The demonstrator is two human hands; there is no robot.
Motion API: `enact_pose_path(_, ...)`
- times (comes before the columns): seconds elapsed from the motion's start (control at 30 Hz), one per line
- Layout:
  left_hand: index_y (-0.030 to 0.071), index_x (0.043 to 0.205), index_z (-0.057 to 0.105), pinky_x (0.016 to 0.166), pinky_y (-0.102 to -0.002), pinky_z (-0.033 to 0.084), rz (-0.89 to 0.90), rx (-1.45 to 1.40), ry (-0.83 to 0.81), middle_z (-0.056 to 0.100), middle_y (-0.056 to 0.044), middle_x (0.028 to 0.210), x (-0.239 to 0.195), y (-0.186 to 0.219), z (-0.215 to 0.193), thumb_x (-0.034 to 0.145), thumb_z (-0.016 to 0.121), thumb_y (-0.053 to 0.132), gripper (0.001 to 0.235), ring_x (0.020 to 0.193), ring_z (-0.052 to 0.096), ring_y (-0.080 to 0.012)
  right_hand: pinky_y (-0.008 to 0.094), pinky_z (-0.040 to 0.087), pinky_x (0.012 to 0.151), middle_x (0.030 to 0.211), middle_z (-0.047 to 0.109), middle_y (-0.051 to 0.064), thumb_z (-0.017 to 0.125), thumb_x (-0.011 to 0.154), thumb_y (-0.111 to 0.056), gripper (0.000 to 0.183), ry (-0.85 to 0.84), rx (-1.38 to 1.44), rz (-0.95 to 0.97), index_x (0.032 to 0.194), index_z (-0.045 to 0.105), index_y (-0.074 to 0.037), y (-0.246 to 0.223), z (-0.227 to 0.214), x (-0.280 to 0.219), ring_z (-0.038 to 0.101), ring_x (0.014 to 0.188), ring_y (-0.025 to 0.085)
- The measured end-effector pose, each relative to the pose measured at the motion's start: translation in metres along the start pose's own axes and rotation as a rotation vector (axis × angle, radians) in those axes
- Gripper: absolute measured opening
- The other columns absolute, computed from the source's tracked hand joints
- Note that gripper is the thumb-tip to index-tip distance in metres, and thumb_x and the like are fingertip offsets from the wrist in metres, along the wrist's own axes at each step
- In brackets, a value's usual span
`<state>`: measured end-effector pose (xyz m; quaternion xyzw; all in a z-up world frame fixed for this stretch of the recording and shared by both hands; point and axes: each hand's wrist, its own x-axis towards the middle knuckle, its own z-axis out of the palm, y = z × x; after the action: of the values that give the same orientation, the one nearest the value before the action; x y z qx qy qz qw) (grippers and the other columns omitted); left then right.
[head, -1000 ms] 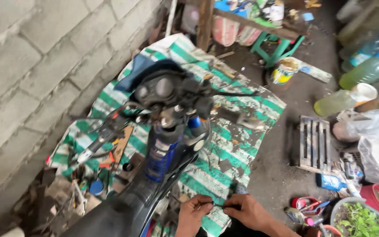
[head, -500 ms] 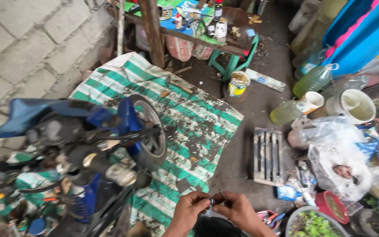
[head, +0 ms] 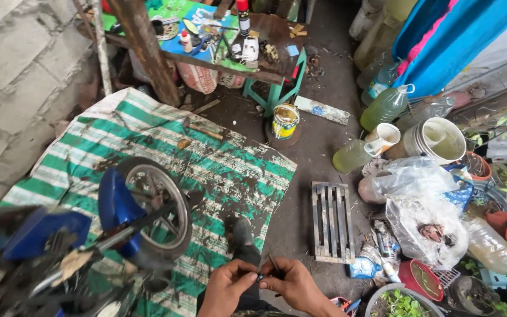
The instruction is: The person uses a socket wrench to tighten a bolt on the side of a blue motorcycle. They then retrieve a T-handle wrench from a cluttered workbench and use it to tighten a bolt near the motorcycle's seat and handlebars.
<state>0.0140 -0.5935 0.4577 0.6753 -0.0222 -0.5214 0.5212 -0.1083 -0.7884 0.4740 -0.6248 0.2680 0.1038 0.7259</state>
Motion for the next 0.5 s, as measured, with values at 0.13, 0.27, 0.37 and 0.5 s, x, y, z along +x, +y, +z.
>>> enact_pose_path(0.13, 0.001, 0.112, 0.087, 0.076, -0.044, 0.049, 0.016, -0.27, 0.043, 0.068, -0.011, 0.085, 0.085, 0.033, -0.021, 0.105, 0.081, 0.012, 0.015, 0.079, 0.062, -0.0258, 0.034, 0.045, 0.066, 0.085, 0.08, 0.005, 0.091, 0.098, -0.019, 0.014, -0.069, -0.05, -0.031, 0.103, 0.086, -0.007, -0.063, -0.027, 0.074, 0.055, 0.067, 0.011)
enact_pose_path(0.27, -0.006, 0.116, 0.082, 0.096, -0.056, 0.07, 0.018, -0.409, 0.037, 0.08, -0.024, 0.103, 0.167, 0.12, -0.047, 0.103, 0.076, 0.007, 0.019, 0.102, 0.08, -0.0414, 0.037, 0.042, 0.063, 0.077, 0.073, 0.004, 0.091, 0.1, -0.018, 0.013, -0.072, -0.144, -0.101, 0.105, 0.086, -0.009, -0.127, -0.061, 0.175, 0.045, 0.061, 0.011)
enact_pose_path(0.37, -0.002, 0.108, 0.086, 0.09, -0.042, 0.062, 0.072, -0.339, 0.147, 0.085, -0.019, 0.091, 0.209, 0.181, -0.059, 0.097, 0.085, 0.009, 0.016, 0.09, 0.08, -0.0312, 0.024, 0.05, 0.064, 0.089, 0.084, -0.001, 0.095, 0.092, -0.011, 0.017, 0.006, -0.247, -0.088, 0.108, 0.088, -0.01, -0.174, -0.083, 0.229, 0.065, 0.073, 0.005)
enact_pose_path(0.5, 0.006, 0.117, 0.081, 0.087, -0.04, 0.063, 0.247, -0.197, 0.154, 0.084, -0.011, 0.098, 0.247, 0.271, -0.081, 0.097, 0.081, 0.016, 0.022, 0.094, 0.078, -0.0236, 0.03, 0.056, 0.072, 0.089, 0.085, 0.003, 0.093, 0.092, -0.015, 0.016, 0.051, -0.254, -0.085, 0.105, 0.086, -0.009, -0.242, -0.111, 0.292, 0.07, 0.077, 0.012)
